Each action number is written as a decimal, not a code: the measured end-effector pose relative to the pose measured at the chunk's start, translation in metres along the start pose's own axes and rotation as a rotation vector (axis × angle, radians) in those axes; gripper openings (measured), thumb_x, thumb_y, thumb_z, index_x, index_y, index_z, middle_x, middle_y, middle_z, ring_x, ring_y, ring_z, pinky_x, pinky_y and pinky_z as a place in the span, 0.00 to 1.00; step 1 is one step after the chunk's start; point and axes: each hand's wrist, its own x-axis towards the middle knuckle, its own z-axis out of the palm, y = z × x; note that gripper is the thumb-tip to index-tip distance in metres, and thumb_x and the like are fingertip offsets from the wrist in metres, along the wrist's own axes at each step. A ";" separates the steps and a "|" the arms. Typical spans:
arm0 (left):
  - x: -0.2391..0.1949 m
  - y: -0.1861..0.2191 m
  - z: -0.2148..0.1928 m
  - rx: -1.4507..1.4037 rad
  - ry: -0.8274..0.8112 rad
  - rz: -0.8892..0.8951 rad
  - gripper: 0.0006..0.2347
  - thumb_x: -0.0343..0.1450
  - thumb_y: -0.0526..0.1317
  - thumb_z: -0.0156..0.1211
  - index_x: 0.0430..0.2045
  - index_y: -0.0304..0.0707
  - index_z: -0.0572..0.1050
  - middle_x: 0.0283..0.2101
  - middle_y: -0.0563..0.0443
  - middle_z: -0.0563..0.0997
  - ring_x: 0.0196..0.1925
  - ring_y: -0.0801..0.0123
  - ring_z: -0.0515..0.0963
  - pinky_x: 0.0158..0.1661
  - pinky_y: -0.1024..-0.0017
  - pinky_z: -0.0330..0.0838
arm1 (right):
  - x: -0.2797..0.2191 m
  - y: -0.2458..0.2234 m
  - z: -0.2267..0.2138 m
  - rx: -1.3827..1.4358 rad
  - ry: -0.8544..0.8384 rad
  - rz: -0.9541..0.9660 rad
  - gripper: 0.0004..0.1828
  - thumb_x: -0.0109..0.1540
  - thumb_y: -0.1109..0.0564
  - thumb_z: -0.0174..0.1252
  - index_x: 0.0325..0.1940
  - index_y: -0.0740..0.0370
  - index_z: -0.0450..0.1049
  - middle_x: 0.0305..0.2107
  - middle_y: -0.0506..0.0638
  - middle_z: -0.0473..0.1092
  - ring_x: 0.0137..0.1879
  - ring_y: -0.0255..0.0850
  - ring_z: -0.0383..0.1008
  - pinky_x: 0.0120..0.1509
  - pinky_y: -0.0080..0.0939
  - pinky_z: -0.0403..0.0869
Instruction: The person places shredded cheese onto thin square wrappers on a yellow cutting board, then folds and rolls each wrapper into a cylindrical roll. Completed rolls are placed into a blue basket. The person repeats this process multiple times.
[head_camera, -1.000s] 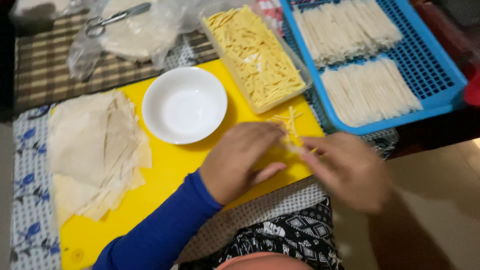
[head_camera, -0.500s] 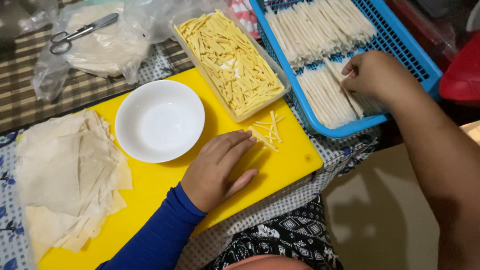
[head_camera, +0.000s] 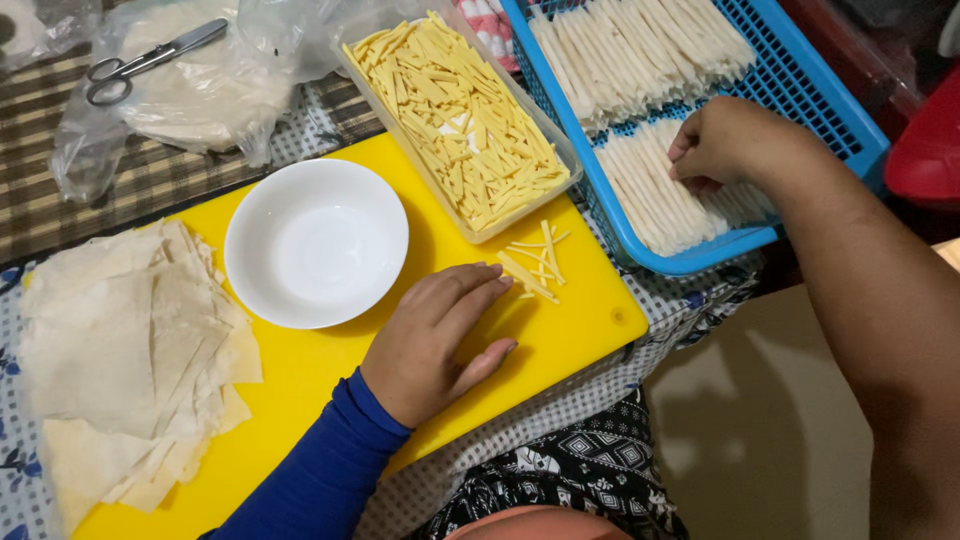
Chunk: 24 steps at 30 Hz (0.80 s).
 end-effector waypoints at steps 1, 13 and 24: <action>0.000 0.000 0.000 -0.002 0.000 0.003 0.23 0.68 0.40 0.70 0.56 0.31 0.72 0.56 0.39 0.76 0.59 0.47 0.76 0.60 0.58 0.70 | 0.001 0.002 0.001 0.020 -0.003 -0.010 0.09 0.59 0.63 0.68 0.41 0.72 0.81 0.27 0.61 0.80 0.31 0.45 0.81 0.38 0.45 0.78; -0.009 -0.010 0.011 0.001 0.001 0.013 0.16 0.70 0.37 0.64 0.50 0.31 0.75 0.50 0.38 0.79 0.54 0.47 0.78 0.56 0.57 0.71 | -0.040 -0.011 0.004 -0.414 0.462 -0.282 0.23 0.61 0.49 0.72 0.54 0.66 0.81 0.40 0.61 0.79 0.42 0.52 0.80 0.49 0.51 0.77; -0.042 0.009 -0.034 0.124 0.246 0.061 0.13 0.68 0.32 0.67 0.44 0.31 0.74 0.45 0.42 0.79 0.50 0.49 0.79 0.52 0.57 0.74 | -0.168 -0.094 0.168 0.626 0.516 -0.833 0.10 0.60 0.68 0.66 0.46 0.69 0.78 0.38 0.52 0.76 0.42 0.35 0.77 0.49 0.32 0.75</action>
